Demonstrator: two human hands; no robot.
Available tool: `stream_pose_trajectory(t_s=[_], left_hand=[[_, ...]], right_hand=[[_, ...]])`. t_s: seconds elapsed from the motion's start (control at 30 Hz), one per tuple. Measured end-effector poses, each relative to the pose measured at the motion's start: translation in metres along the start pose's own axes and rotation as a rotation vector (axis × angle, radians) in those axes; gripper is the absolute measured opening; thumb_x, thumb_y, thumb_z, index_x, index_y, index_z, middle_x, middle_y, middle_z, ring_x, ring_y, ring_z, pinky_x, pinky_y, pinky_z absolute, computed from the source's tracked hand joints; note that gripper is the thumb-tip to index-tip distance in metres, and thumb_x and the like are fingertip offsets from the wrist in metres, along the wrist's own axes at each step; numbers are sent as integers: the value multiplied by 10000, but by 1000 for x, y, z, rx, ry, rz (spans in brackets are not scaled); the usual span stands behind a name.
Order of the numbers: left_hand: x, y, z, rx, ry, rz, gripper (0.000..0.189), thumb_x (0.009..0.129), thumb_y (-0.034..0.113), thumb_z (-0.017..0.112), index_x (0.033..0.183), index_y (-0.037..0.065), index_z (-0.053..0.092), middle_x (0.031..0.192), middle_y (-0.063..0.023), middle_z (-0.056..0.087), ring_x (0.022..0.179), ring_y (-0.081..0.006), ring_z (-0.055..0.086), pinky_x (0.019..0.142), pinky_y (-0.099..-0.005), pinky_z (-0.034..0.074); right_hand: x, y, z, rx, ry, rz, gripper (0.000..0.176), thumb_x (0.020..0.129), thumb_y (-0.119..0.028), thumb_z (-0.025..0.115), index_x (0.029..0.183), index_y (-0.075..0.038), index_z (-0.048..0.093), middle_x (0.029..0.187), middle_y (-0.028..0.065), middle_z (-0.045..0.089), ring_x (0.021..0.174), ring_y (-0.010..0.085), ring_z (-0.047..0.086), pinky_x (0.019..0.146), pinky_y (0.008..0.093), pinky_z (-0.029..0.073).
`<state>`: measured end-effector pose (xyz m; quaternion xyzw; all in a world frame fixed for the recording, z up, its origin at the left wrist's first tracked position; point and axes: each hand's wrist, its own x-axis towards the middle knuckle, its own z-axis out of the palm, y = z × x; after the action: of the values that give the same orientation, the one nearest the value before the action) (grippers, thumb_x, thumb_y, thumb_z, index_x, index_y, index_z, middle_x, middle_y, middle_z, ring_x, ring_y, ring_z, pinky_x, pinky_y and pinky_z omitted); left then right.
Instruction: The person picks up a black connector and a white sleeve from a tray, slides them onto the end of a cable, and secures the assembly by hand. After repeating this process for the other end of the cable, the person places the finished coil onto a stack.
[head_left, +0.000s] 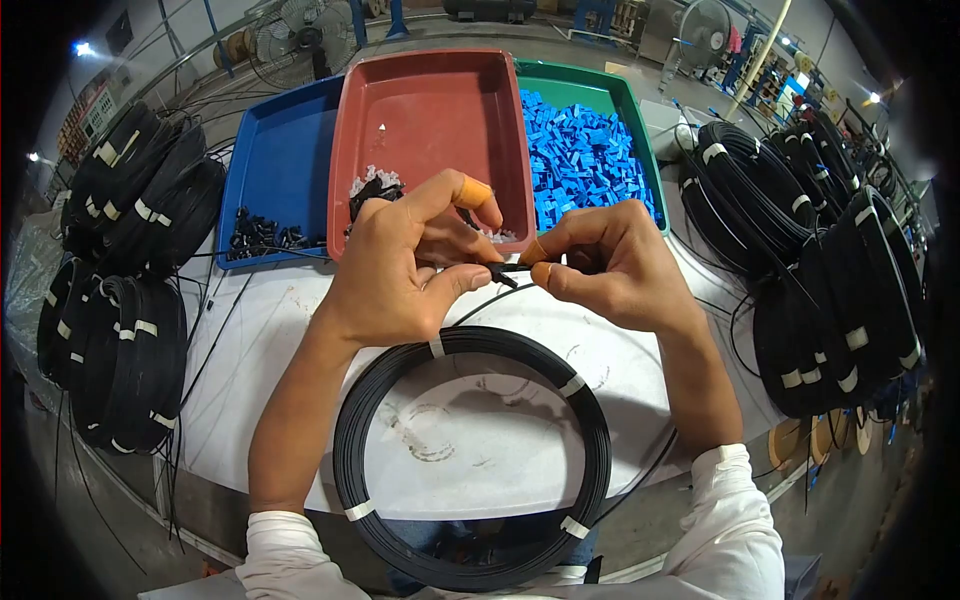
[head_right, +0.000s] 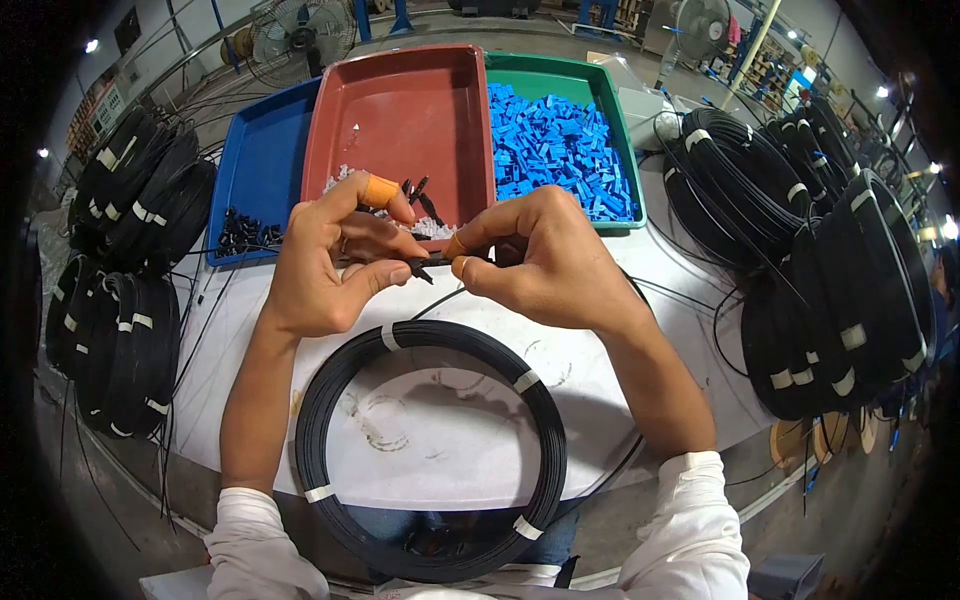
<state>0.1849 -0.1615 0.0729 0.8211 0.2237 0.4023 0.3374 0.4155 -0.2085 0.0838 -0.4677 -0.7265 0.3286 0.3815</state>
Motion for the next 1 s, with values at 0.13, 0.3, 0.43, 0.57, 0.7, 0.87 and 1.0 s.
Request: stream_pose_trajectory(t_s=[0.13, 0.3, 0.43, 0.57, 0.7, 0.87, 1.0], left_hand=[[2, -4, 0, -104, -2, -52, 423, 725, -6, 800, 1064, 42, 552, 829, -122, 748, 838, -178, 745, 697, -257, 578], [1, -12, 7, -182, 78, -26, 450, 740, 12, 807, 1098, 36, 535, 835, -87, 736, 815, -138, 729, 670, -225, 560], [-1, -12, 10, -219, 99, -89, 488, 763, 13, 781, 1164, 32, 505, 893, -90, 717, 842, -133, 716, 712, -216, 562], [-1, -12, 20, -366, 185, -90, 539, 768, 27, 775, 1212, 31, 470, 903, -99, 711, 878, -123, 699, 756, -230, 561], [-3, -7, 23, -347, 220, -86, 494, 772, 17, 759, 1168, 32, 463, 906, -98, 713, 869, -99, 681, 771, -237, 553], [-8, -10, 32, -351, 320, 0, 429, 772, -24, 729, 1052, 56, 414, 892, -108, 705, 846, -97, 661, 817, -257, 550], [-9, -10, 31, -387, 309, 64, 479, 805, -26, 728, 1094, 71, 358, 938, -133, 698, 871, -113, 674, 812, -231, 556]], right_hand=[[0, -5, 4, 12, 39, -3, 191, 778, -70, 741, 905, 71, 752, 684, 82, 695, 543, 55, 546, 479, 224, 412], [-3, -8, 8, -8, 68, 11, 180, 780, -65, 738, 918, 49, 757, 719, 86, 706, 538, 53, 537, 479, 245, 419], [-3, -7, 11, -44, 107, -35, 174, 783, -60, 734, 920, 44, 755, 747, 85, 706, 553, 52, 550, 490, 245, 430], [-5, -7, 15, -35, 185, -72, 152, 779, -45, 736, 907, 34, 753, 762, 82, 697, 562, 61, 560, 500, 245, 434], [-7, -12, 16, -129, 232, -126, 143, 772, -32, 746, 903, 26, 750, 759, 82, 682, 565, 84, 583, 517, 240, 451], [-8, -15, 15, -163, 202, -246, 152, 784, 29, 731, 936, 21, 732, 805, 95, 683, 604, 135, 637, 552, 267, 507], [-8, -18, 19, -45, 300, -277, 164, 775, 104, 708, 903, 16, 656, 840, 100, 687, 728, 203, 725, 605, 302, 569]])
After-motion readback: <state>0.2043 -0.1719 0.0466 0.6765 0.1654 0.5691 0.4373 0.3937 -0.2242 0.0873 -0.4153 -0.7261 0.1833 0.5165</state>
